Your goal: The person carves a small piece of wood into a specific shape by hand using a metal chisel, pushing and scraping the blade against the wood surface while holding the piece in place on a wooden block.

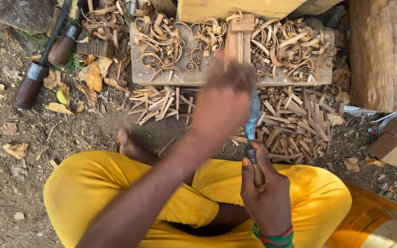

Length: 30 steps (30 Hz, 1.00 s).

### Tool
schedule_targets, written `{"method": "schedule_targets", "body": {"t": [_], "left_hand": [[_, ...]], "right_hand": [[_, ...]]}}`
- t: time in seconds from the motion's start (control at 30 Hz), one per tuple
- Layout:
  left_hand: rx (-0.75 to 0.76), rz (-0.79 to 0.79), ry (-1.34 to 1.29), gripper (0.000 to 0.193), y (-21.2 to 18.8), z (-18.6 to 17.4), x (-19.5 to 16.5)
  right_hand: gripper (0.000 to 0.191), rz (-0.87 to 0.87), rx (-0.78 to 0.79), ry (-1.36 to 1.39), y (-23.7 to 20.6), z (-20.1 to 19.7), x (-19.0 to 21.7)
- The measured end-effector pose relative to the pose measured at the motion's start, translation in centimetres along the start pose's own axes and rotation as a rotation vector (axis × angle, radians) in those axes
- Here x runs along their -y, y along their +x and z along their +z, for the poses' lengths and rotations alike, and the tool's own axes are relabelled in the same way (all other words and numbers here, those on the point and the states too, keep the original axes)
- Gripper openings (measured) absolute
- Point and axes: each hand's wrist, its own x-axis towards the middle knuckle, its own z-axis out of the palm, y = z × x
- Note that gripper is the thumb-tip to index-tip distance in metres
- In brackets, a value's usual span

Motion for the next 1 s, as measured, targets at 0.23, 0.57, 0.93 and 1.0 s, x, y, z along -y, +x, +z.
{"method": "schedule_targets", "body": {"t": [0.23, 0.57, 0.93, 1.0], "left_hand": [[0.05, 0.028, 0.023, 0.044, -1.4, 0.9, -2.2], [-0.003, 0.046, 0.033, 0.044, 1.3, 4.2, 1.0], [0.289, 0.002, -0.185, 0.043, -0.5, -1.3, 3.0], [0.005, 0.154, -0.305, 0.053, -2.6, -1.4, 4.0]], "right_hand": [[0.038, -0.056, -0.016, 0.059, 0.1, 0.8, 0.4], [0.038, -0.385, -0.148, 0.037, 2.9, 3.3, 0.4], [0.047, -0.238, -0.131, 0.029, 4.0, 4.8, 0.6], [0.048, -0.149, -0.069, 0.428, 2.8, 4.4, -0.2]]}}
